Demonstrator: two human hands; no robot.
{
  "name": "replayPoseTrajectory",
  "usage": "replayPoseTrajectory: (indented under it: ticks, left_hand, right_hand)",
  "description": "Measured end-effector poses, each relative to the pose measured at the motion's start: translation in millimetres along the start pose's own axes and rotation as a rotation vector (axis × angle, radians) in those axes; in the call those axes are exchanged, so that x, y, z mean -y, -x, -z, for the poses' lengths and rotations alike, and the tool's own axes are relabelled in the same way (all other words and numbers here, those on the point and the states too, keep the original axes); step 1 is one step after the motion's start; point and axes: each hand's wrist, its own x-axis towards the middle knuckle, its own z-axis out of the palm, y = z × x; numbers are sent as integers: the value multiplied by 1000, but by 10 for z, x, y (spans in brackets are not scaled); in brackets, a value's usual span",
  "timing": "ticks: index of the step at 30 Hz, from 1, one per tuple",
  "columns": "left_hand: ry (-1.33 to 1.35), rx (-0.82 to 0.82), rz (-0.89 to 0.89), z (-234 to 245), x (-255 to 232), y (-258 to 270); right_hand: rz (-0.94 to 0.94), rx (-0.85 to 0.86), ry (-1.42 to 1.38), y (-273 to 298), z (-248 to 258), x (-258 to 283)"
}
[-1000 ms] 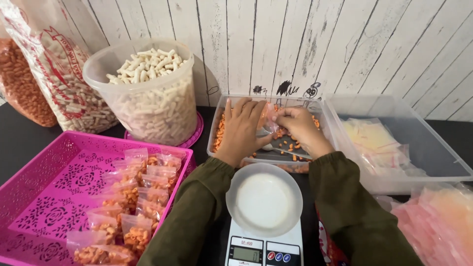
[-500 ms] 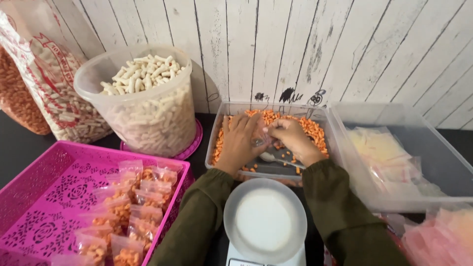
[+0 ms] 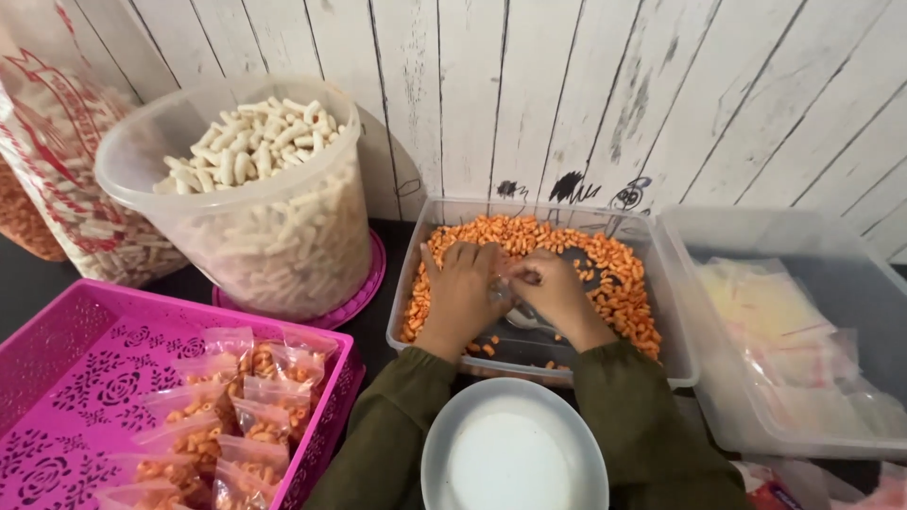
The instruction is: Manually portioning snacks into small plastic bags using a spoon and a digital scale for weight accuracy.
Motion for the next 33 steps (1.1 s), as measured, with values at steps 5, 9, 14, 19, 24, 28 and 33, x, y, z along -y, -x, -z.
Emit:
replayPoseTrajectory:
  ticks: [5,9,14,19,24,28,33]
  left_hand:
    - [-23,-32,-10,-60,17,10]
    - [22,64,32,78,19,5]
    - [55,94,17,175,-26,12]
    - [33,111,18,113,5,12]
    - [141,113,6,86,29,19]
    - [196,132,5,217,-22,15]
    - [140,84,4,-75,112,5]
  right_hand:
    - [69,-30,32,12,31,-11]
    - [-145,74,-311,54,110,246]
    - [-168,136,-415,123,229,472]
    - [-167,164,-437,125,300,646]
    - [-219,172,-521,93,236,503]
    - [-228,171,-517,69,201,350]
    - [-268,206,-464,144,378,647]
